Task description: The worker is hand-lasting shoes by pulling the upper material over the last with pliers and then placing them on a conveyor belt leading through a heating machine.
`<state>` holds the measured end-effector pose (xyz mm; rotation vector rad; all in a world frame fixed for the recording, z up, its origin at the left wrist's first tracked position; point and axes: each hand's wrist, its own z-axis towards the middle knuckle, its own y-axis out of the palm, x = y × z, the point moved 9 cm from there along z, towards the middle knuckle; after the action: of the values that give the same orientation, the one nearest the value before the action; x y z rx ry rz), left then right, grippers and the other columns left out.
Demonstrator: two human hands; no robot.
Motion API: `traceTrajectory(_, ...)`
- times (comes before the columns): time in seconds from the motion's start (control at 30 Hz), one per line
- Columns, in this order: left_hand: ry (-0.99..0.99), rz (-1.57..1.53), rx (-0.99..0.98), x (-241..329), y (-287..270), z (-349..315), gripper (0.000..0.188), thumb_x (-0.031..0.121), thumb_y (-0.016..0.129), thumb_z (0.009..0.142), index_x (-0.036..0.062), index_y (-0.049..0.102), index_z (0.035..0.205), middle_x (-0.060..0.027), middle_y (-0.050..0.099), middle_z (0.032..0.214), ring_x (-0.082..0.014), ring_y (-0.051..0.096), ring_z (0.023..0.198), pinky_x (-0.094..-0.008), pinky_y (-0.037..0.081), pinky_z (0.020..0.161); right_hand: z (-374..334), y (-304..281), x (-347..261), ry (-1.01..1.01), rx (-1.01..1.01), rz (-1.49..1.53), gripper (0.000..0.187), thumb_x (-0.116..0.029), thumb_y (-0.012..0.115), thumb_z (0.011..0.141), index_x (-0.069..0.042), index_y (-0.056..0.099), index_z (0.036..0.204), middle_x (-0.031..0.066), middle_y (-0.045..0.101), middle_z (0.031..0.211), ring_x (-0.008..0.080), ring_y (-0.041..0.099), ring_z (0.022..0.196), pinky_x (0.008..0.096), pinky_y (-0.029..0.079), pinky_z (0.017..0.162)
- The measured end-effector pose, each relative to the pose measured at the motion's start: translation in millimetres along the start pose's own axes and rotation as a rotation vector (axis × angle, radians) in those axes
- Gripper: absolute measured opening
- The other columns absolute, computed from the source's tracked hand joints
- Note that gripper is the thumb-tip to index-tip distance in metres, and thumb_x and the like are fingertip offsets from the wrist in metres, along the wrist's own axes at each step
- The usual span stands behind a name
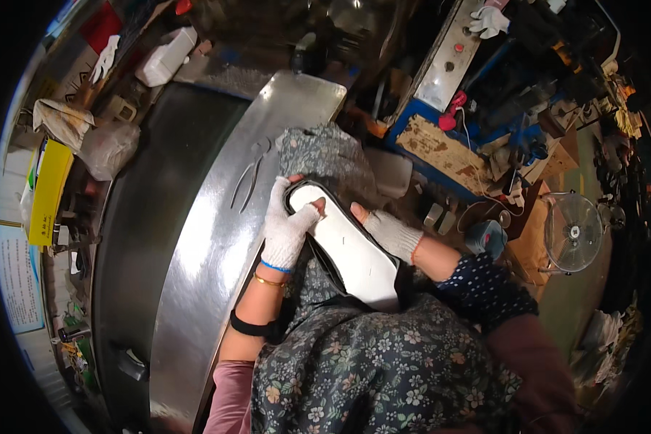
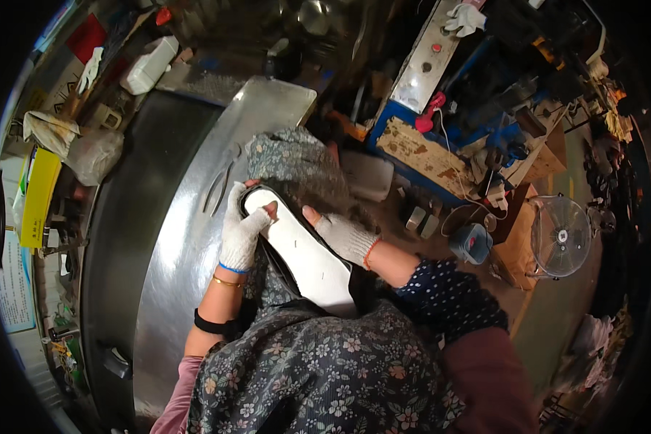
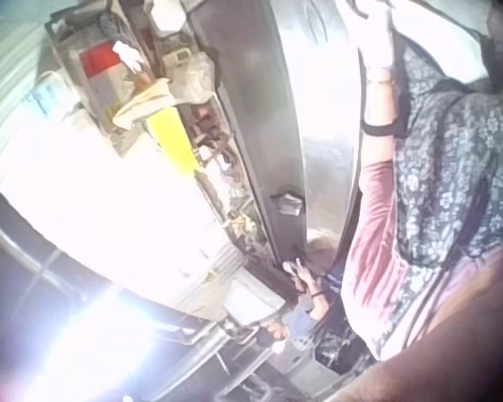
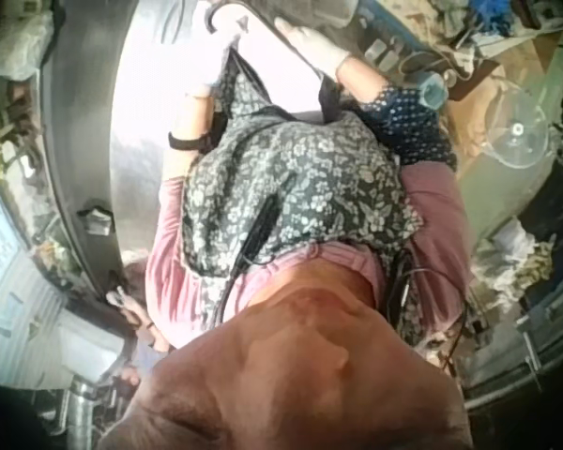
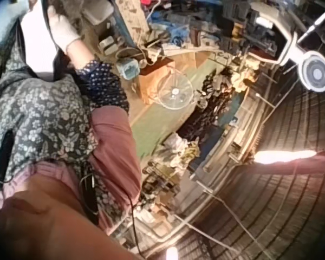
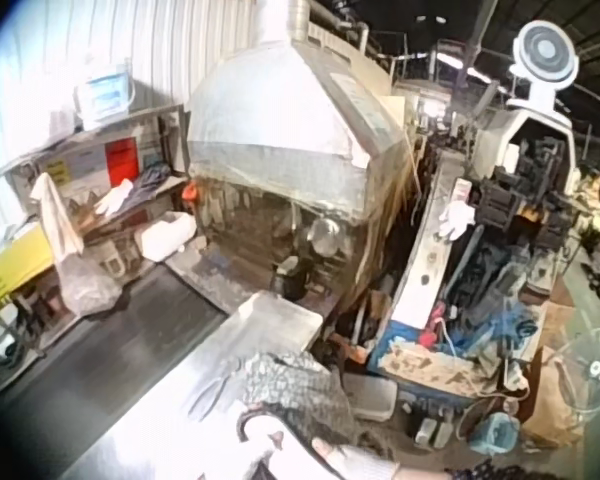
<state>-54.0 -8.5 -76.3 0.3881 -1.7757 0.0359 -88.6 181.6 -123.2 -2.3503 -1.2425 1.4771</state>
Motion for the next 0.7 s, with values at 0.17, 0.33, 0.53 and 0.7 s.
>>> traceTrajectory(0.17,0.058,0.015,0.002,1.7,-0.6,6.7,0.047,0.001,0.068,0.084,0.0006,0.047,0.126,-0.0080,0.063,0.097,-0.0144,0.063,0.083,-0.0270,0.054,0.074,-34.4,-3.7,-92.9,-0.418,0.019,-0.553,0.049,-0.039,0.036,0.104,0.002,0.062,0.100,0.0218,0.069,0.087,0.0465,0.064,0.087,0.0513,0.049,0.080)
traceTrajectory(0.33,0.045,0.147,-0.017,12.4,-4.5,19.1,0.047,0.005,0.073,0.083,0.0002,0.049,0.123,-0.0075,0.064,0.096,-0.0124,0.062,0.084,-0.0262,0.053,0.074,7.0,-9.8,-71.6,-0.453,-0.166,-0.129,0.055,-0.045,0.045,0.102,0.007,0.062,0.100,0.0195,0.072,0.096,0.0375,0.067,0.089,0.0404,0.052,0.078)
traceTrajectory(0.53,0.011,0.060,-0.067,8.6,1.6,5.9,0.048,0.005,0.070,0.085,-0.0003,0.049,0.129,-0.0074,0.060,0.105,-0.0147,0.061,0.089,-0.0287,0.055,0.078,-53.8,-11.4,1.1,-0.189,-0.262,-0.027,0.067,-0.057,0.037,0.102,0.001,0.055,0.131,0.0289,0.066,0.112,0.0323,0.062,0.115,0.0404,0.045,0.098)
traceTrajectory(0.7,0.040,0.148,-0.030,9.9,-10.1,17.9,0.044,0.006,0.070,0.085,0.0023,0.050,0.124,-0.0080,0.064,0.106,-0.0139,0.062,0.093,-0.0272,0.052,0.083,-58.2,-11.0,-25.3,-0.512,0.135,-0.117,0.047,-0.038,0.050,0.100,-0.001,0.057,0.127,0.0252,0.068,0.099,0.0448,0.064,0.094,0.0496,0.050,0.083)
